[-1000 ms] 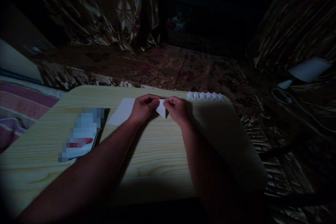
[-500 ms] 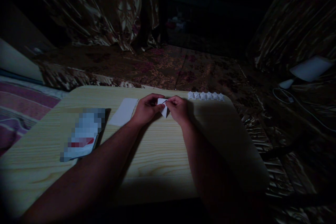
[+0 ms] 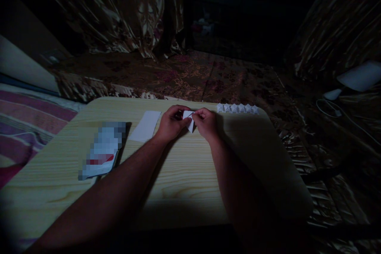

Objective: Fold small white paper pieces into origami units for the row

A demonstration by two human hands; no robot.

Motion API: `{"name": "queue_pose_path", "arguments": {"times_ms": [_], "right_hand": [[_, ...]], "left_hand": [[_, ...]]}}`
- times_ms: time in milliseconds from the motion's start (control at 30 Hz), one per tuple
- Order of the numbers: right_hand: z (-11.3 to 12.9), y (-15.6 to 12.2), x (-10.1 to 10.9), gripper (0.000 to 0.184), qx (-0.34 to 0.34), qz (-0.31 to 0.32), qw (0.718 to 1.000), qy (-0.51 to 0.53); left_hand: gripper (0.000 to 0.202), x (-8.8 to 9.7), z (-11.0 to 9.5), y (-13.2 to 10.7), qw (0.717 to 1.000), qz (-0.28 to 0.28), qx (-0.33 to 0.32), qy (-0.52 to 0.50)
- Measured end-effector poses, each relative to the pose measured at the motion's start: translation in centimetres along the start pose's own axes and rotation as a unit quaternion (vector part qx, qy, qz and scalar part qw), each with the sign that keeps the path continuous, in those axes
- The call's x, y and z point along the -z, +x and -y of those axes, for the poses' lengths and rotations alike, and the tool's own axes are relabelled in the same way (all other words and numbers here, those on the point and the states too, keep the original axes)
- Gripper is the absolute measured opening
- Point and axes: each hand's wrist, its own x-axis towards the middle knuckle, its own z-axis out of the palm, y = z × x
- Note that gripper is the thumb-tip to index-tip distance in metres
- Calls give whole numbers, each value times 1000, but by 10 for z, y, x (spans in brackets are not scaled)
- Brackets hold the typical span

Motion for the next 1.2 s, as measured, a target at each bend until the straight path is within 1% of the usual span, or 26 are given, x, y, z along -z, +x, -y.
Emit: {"name": "queue_pose_path", "arguments": {"times_ms": [100,300,500,667,767,967,1100,1200], "right_hand": [[-1,0,1,17,1,6,1000,0],[-1,1,1,16,-3,2,1000,-9],[-1,1,0,16,-6,-2,1000,-9],[-1,1,0,17,-10,-6,1000,0],[1,0,-1,17,-12,-5,1000,8],[2,0,-1,18,-5,3,1000,8],[0,0,-3,29,34,25,999,8],[-2,-1,-5,29,51,34,998,-7]], "left_hand": [[29,0,0,0,1000,-8,1,-3],[28,-3,-2,0,998,-24,44,-27],[30,-4,-3,3,991,-39,82,-103],[29,1,-3,6,977,-62,126,-163],[28,3,-3,6,970,-63,145,-187],[31,4,-7,6,969,-54,141,-198],[31,3,-8,6,971,-42,142,-187],[32,2,-7,6,969,-28,139,-201]]}}
